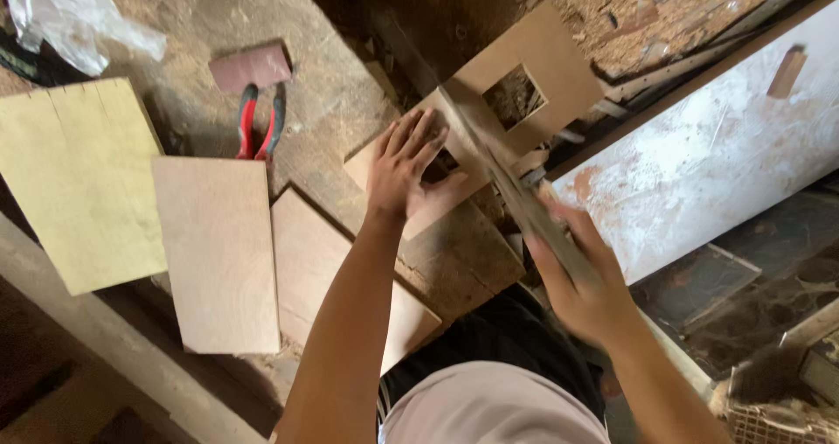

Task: The person uses a hand saw to cut a rectangular hole in a small wooden board, then smooths the edges with sandpaper. The person holds the board steady with one hand while sawing and sanding with the other.

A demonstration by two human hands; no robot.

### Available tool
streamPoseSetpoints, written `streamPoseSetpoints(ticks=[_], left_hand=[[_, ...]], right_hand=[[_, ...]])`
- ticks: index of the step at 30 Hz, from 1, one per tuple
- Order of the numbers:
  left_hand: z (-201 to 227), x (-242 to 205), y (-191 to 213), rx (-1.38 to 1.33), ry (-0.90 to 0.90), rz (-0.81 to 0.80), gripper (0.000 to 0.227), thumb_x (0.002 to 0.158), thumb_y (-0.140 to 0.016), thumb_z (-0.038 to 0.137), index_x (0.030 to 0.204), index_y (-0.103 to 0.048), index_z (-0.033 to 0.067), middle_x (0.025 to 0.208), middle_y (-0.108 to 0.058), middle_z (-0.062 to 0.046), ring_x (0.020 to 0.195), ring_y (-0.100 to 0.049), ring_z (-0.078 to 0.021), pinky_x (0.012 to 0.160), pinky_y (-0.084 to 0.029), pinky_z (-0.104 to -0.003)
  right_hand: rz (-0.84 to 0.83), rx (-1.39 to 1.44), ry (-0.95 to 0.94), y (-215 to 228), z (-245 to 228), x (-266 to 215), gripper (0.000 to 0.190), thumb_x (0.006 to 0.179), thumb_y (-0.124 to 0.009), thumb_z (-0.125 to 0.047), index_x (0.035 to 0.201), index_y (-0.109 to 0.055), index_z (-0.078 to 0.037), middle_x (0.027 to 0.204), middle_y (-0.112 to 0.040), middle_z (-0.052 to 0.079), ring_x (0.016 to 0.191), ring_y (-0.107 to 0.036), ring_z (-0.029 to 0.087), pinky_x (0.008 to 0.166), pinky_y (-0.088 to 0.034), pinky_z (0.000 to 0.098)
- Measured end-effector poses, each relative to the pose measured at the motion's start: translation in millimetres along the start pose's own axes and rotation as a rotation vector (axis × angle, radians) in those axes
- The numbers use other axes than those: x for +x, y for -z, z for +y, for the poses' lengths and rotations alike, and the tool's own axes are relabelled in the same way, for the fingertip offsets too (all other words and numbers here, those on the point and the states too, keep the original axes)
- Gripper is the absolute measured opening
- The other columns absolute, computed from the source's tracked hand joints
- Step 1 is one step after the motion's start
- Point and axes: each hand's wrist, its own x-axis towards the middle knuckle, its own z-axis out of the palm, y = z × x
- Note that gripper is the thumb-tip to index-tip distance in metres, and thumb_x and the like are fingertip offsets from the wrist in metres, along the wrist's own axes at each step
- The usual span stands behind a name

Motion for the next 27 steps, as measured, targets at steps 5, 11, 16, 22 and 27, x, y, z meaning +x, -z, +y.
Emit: streamPoseSetpoints(ticks=[5, 11, 16, 22, 27], left_hand=[[-5, 6, -10, 0.023, 0.029, 0.039, 0.082, 0.080, -0.060, 0.084, 0.142, -0.061, 0.0297, 0.158, -0.044, -0.002, 0.149, -0.036, -0.0223, 0.126, -0.020, -0.045], [-4, 5, -7, -0.037, 0.039, 0.088, 0.080, 0.082, -0.065, 0.082, 0.141, -0.063, 0.0282, 0.160, -0.048, -0.001, 0.150, -0.041, -0.0232, 0.128, -0.024, -0.046], [-3, 10, -6, -0.047, 0.013, 0.123, 0.080, 0.084, -0.063, 0.083, 0.140, -0.065, 0.0263, 0.159, -0.045, -0.004, 0.150, -0.039, -0.0269, 0.127, -0.023, -0.046], [-3, 2, -11, 0.006, 0.024, 0.017, 0.078, 0.087, -0.060, 0.082, 0.143, -0.062, 0.0277, 0.161, -0.043, -0.001, 0.152, -0.037, -0.0250, 0.128, -0.023, -0.046], [-13, 7, -14, 0.074, -0.023, 0.093, 0.079, 0.087, -0.061, 0.079, 0.150, -0.058, 0.0311, 0.165, -0.041, 0.000, 0.152, -0.038, -0.0231, 0.129, -0.023, -0.046]], right_hand=[[-0.020, 0.098, 0.274, -22, 12, 66, 0.033, 0.110, -0.055, -0.014, 0.140, -0.048, -0.003, 0.107, -0.067, 0.010, 0.092, -0.066, 0.014, 0.076, -0.054, 0.0301], [-0.168, 0.080, -0.130, 11, -26, 23, 0.043, 0.101, -0.057, -0.018, 0.142, -0.049, -0.013, 0.077, -0.067, 0.004, 0.052, -0.059, 0.008, 0.045, -0.045, 0.0291], [-0.097, 0.053, -0.400, 50, -43, -38, 0.046, 0.093, -0.062, -0.022, 0.138, -0.055, -0.015, 0.066, -0.066, 0.006, 0.044, -0.052, 0.011, 0.042, -0.038, 0.0299], [-0.111, 0.007, 0.165, 12, -5, 30, 0.029, 0.109, -0.052, -0.018, 0.135, -0.052, -0.005, 0.085, -0.059, 0.005, 0.059, -0.057, 0.010, 0.049, -0.049, 0.0273], [-0.139, 0.026, 0.124, -31, -3, 92, 0.025, 0.109, -0.055, -0.014, 0.132, -0.047, -0.006, 0.085, -0.064, -0.001, 0.058, -0.062, 0.006, 0.046, -0.049, 0.0234]])
